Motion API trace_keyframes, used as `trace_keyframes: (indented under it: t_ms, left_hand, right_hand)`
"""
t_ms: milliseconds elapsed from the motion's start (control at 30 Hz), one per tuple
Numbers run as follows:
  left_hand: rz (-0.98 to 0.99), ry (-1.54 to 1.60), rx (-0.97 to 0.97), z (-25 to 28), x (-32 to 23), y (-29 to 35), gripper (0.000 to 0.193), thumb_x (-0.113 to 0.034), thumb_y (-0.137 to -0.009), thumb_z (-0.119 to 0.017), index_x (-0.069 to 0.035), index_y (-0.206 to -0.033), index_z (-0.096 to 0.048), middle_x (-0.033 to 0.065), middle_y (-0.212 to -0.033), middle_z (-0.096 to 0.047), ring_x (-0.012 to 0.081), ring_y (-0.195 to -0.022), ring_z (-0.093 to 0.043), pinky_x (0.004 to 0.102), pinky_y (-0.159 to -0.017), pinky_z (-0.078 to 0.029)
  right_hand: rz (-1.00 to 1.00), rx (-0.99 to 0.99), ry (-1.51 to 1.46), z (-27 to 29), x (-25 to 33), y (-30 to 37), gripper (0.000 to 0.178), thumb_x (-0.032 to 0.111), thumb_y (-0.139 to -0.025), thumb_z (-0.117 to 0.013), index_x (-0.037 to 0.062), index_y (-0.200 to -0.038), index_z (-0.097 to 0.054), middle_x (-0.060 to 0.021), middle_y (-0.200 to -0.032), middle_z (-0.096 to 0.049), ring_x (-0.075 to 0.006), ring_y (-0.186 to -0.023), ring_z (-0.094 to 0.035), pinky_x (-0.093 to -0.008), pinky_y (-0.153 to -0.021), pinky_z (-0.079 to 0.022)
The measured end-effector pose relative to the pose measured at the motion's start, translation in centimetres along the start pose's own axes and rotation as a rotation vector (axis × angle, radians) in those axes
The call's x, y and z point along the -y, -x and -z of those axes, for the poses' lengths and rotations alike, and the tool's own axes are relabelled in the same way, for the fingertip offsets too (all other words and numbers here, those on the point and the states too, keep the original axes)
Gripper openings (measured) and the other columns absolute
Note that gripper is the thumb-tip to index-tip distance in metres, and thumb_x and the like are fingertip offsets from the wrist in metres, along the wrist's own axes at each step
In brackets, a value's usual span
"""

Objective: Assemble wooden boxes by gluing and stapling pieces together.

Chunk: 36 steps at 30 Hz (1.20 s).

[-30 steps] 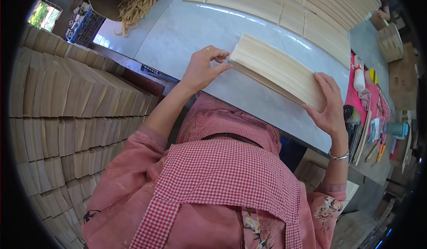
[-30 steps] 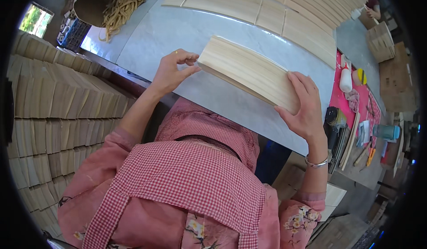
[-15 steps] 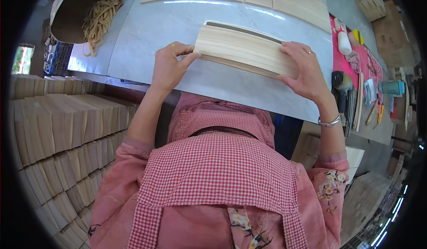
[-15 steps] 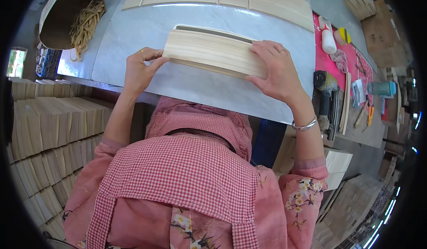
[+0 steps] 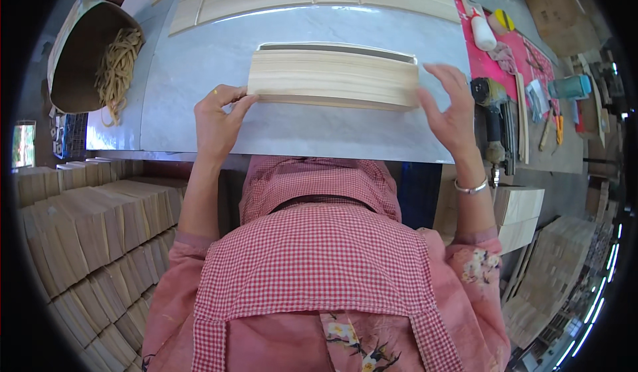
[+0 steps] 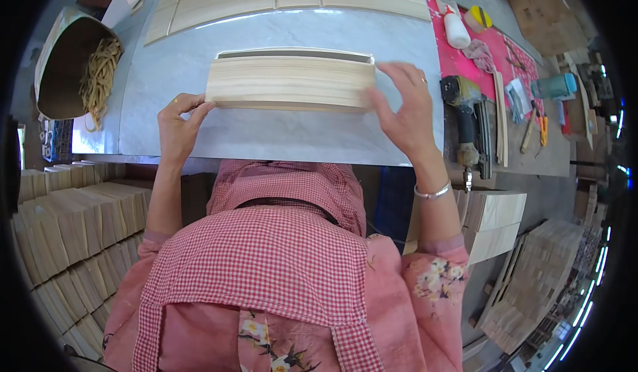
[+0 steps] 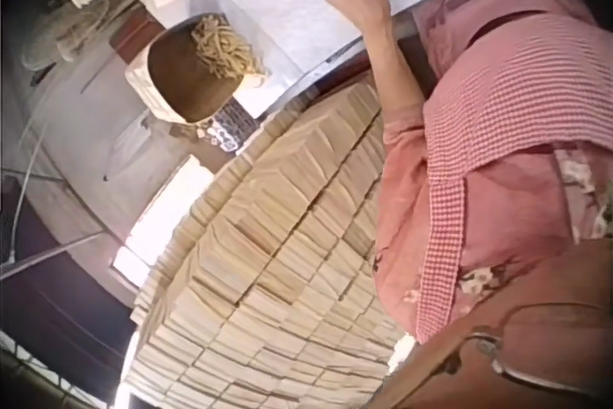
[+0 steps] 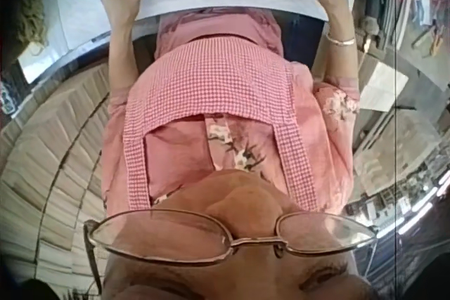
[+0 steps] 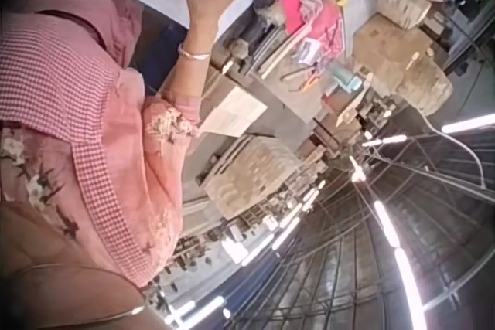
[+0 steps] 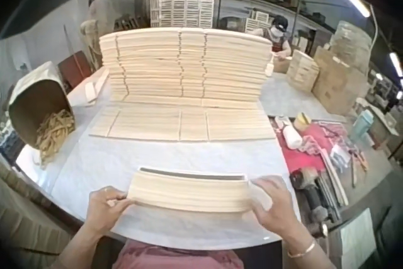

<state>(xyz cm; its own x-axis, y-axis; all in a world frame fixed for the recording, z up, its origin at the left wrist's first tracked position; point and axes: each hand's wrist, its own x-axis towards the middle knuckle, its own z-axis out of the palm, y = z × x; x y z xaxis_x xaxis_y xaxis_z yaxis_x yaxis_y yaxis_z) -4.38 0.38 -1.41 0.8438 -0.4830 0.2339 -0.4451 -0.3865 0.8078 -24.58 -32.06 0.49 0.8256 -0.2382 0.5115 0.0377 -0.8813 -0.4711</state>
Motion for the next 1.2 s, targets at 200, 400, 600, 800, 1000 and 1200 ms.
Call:
trace_keyframes:
  t_ms: [200,400,600,800,1000,1200]
  left_hand:
    - [0.021,-0.001,0.02,0.0,0.1,-0.2,0.017,-0.002,-0.084,-0.077,0.006,-0.1,-0.075,0.0086,-0.087,-0.071,0.0158,-0.077,-0.061,0.0262,-0.076,-0.051]
    - [-0.006,0.001,0.016,0.0,0.1,-0.2,0.017,0.0,-0.083,-0.077,0.006,-0.098,-0.075,0.0091,-0.085,-0.071,0.0166,-0.074,-0.061,0.0268,-0.073,-0.051]
    - [-0.056,-0.043,0.016,0.0,-0.3,0.2,0.014,0.0,-0.084,-0.076,0.006,-0.096,-0.073,0.0093,-0.084,-0.069,0.0179,-0.073,-0.06,0.0279,-0.072,-0.051]
    - [-0.207,-0.181,0.014,-0.5,0.1,0.0,0.011,-0.003,-0.085,-0.073,0.004,-0.093,-0.071,0.0093,-0.083,-0.068,0.0217,-0.072,-0.059,0.0308,-0.069,-0.049]
    - [-0.106,-0.179,0.001,-0.1,0.9,0.6,0.012,-0.004,-0.088,-0.071,0.002,-0.099,-0.071,0.0062,-0.086,-0.067,0.0172,-0.075,-0.057,0.0293,-0.073,-0.048]
    - [0.152,0.031,0.08,1.9,1.1,1.2,0.034,-0.004,-0.09,-0.07,0.001,-0.123,-0.066,0.0097,-0.109,-0.068,0.0169,-0.081,-0.058,0.0291,-0.08,-0.05]
  right_hand:
    - [-0.347,0.071,-0.122,0.8,0.5,4.0,0.023,0.004,-0.078,-0.076,0.0004,-0.101,-0.07,-0.0084,-0.092,-0.068,-0.0202,-0.075,-0.059,-0.0289,-0.07,-0.05]
    - [-0.399,0.104,-0.08,0.7,1.2,3.0,0.01,0.002,-0.08,-0.072,-0.0008,-0.089,-0.07,-0.0083,-0.078,-0.066,-0.0208,-0.06,-0.054,-0.0306,-0.059,-0.047]
    - [-0.344,0.227,0.157,0.9,1.8,2.5,0.008,0.007,-0.084,-0.069,-0.0005,-0.083,-0.067,-0.0118,-0.078,-0.066,-0.0285,-0.061,-0.058,-0.038,-0.059,-0.048]
    - [-0.367,0.216,0.173,-0.6,1.1,3.2,0.011,0.009,-0.086,-0.06,0.0006,-0.081,-0.065,-0.0173,-0.08,-0.066,-0.0378,-0.069,-0.062,-0.0448,-0.065,-0.05]
    - [-0.287,0.156,0.03,0.3,0.2,3.3,0.01,0.012,-0.086,-0.064,0.0028,-0.083,-0.066,-0.0133,-0.08,-0.067,-0.0347,-0.068,-0.061,-0.0411,-0.066,-0.049]
    - [-0.516,-0.496,0.488,12.1,-12.4,7.6,0.023,0.02,-0.088,-0.065,0.0024,-0.101,-0.071,-0.0171,-0.094,-0.069,-0.0358,-0.076,-0.065,-0.0431,-0.07,-0.053]
